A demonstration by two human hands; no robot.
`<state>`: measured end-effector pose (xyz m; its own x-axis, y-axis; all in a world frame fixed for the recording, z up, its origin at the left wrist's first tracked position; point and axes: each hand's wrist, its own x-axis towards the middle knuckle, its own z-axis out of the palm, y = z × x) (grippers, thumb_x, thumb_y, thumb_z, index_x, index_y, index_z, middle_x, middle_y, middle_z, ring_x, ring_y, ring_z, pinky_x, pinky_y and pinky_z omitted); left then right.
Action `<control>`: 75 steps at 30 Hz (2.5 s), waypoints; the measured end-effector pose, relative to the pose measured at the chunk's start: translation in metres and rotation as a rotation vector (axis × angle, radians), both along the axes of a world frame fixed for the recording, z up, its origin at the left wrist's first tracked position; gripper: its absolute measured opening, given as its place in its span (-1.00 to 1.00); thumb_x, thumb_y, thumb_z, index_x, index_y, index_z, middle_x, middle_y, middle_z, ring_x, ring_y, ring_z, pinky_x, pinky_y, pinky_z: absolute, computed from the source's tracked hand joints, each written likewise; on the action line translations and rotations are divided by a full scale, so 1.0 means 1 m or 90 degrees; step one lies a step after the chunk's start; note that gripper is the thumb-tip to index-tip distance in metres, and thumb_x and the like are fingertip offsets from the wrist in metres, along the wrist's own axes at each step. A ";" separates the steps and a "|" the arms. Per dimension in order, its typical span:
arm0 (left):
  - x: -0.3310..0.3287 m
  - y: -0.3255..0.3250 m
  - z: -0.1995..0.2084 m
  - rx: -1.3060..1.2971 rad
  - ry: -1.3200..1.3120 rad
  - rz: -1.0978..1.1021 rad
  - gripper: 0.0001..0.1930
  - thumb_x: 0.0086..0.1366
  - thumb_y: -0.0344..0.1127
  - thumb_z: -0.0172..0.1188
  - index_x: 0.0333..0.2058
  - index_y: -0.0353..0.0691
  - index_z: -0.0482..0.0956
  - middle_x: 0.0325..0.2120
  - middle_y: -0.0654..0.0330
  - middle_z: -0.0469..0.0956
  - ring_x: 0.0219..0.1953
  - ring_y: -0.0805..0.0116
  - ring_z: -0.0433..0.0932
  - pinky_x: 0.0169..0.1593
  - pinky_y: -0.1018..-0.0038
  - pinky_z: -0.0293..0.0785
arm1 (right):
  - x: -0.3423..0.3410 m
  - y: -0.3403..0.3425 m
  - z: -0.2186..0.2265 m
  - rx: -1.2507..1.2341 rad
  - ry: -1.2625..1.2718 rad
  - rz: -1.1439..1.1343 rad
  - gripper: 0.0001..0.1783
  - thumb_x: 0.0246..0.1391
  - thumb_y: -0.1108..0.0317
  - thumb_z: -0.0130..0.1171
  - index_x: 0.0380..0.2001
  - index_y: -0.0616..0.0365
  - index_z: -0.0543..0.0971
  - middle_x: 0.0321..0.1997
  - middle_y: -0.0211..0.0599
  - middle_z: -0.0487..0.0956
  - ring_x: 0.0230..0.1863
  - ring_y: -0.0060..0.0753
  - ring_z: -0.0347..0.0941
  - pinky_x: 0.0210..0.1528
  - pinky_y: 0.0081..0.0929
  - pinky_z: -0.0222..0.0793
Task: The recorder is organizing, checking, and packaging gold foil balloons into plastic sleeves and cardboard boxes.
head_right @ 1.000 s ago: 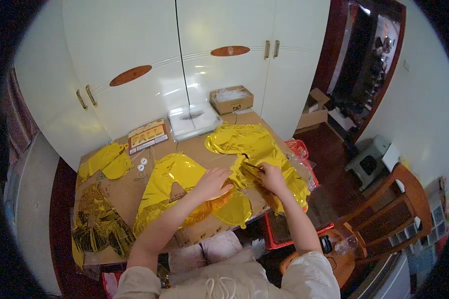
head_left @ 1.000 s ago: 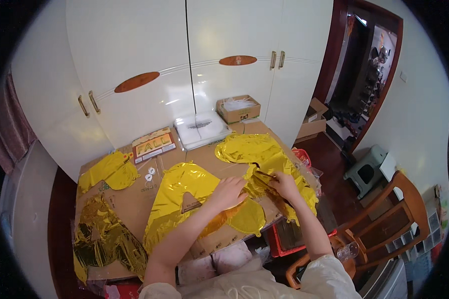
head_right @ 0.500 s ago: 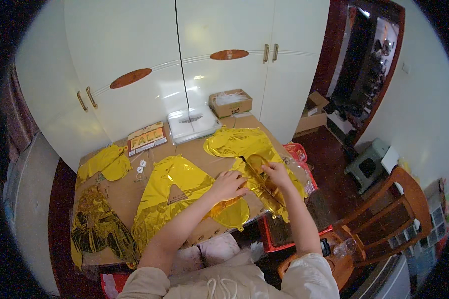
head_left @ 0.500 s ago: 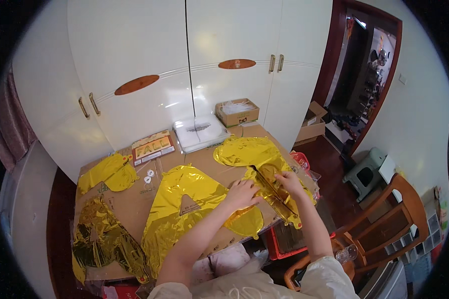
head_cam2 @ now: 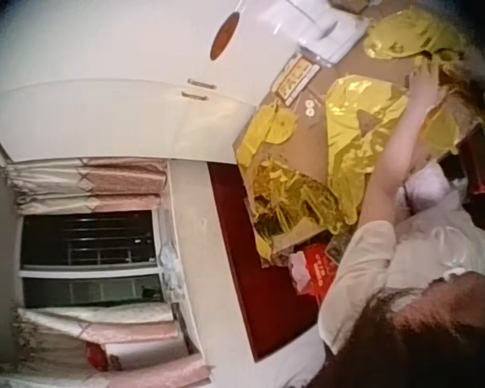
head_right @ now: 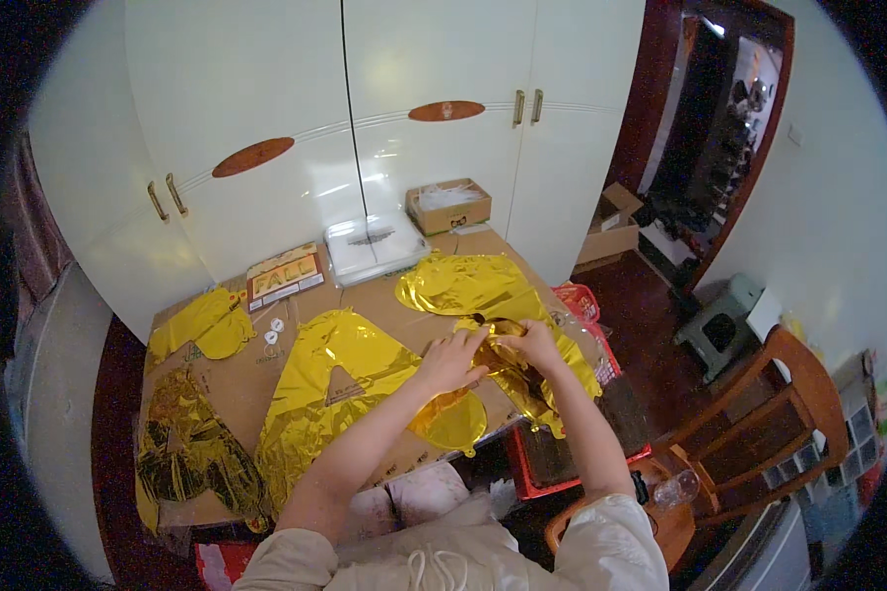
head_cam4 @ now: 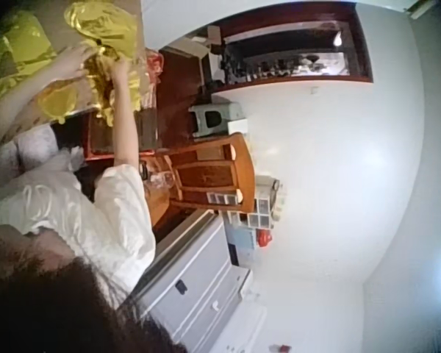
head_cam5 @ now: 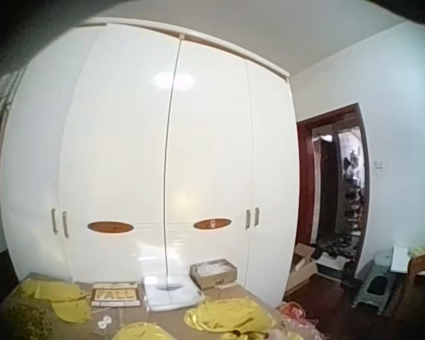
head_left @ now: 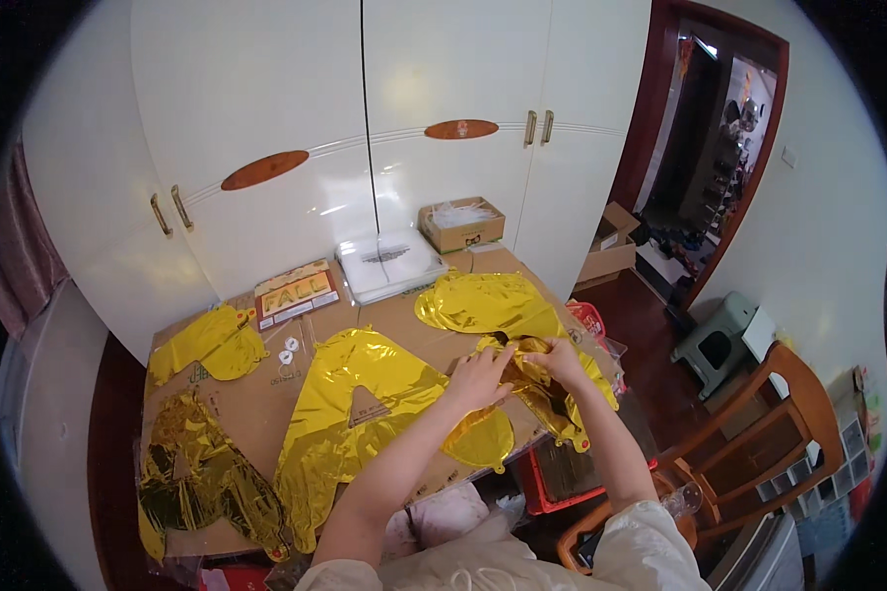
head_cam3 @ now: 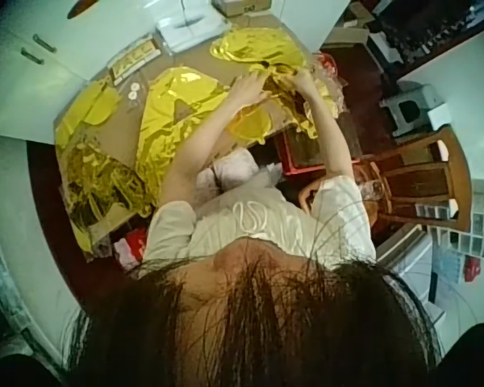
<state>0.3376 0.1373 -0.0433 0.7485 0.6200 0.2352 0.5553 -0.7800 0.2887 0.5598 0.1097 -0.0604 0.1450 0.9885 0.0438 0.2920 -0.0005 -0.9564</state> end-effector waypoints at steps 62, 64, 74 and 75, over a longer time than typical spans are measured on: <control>0.028 0.056 0.062 -0.561 0.009 0.030 -0.32 0.19 0.24 0.15 -0.06 -0.36 0.52 -0.18 -0.05 0.60 -0.20 0.16 0.62 -0.17 0.29 0.56 | 0.038 0.014 0.211 0.125 -0.360 -0.140 -0.56 -0.19 0.35 0.43 -0.21 0.33 0.56 -0.31 -0.15 0.65 -0.26 -0.32 0.60 -0.19 -0.41 0.47; 0.040 0.042 0.073 -0.947 -0.298 0.052 -0.28 0.23 0.23 0.11 0.04 -0.39 0.42 -0.08 -0.06 0.54 -0.12 0.14 0.58 -0.12 0.25 0.56 | 0.039 0.013 0.197 0.194 -0.407 -0.135 -0.55 -0.20 0.31 0.46 -0.23 0.31 0.56 -0.34 -0.15 0.64 -0.29 -0.33 0.58 -0.21 -0.41 0.46; 0.068 0.031 0.078 -1.125 -0.867 -0.032 -0.69 0.30 -0.21 0.01 -0.04 -0.21 0.42 -0.13 0.10 0.49 -0.05 0.17 0.47 0.07 0.09 0.41 | 0.001 -0.025 0.190 0.117 -0.349 0.053 -0.51 -0.23 0.22 0.53 -0.30 0.24 0.51 -0.47 -0.24 0.56 -0.42 -0.48 0.45 -0.31 -0.45 0.40; 0.069 0.036 0.076 -1.126 -0.907 -0.068 -0.67 0.28 -0.22 0.02 -0.03 -0.22 0.42 -0.11 0.11 0.49 -0.03 0.18 0.46 0.09 0.09 0.39 | 0.002 -0.025 0.188 0.115 -0.353 0.074 -0.50 -0.24 0.20 0.53 -0.30 0.24 0.50 -0.48 -0.26 0.55 -0.42 -0.49 0.44 -0.31 -0.45 0.39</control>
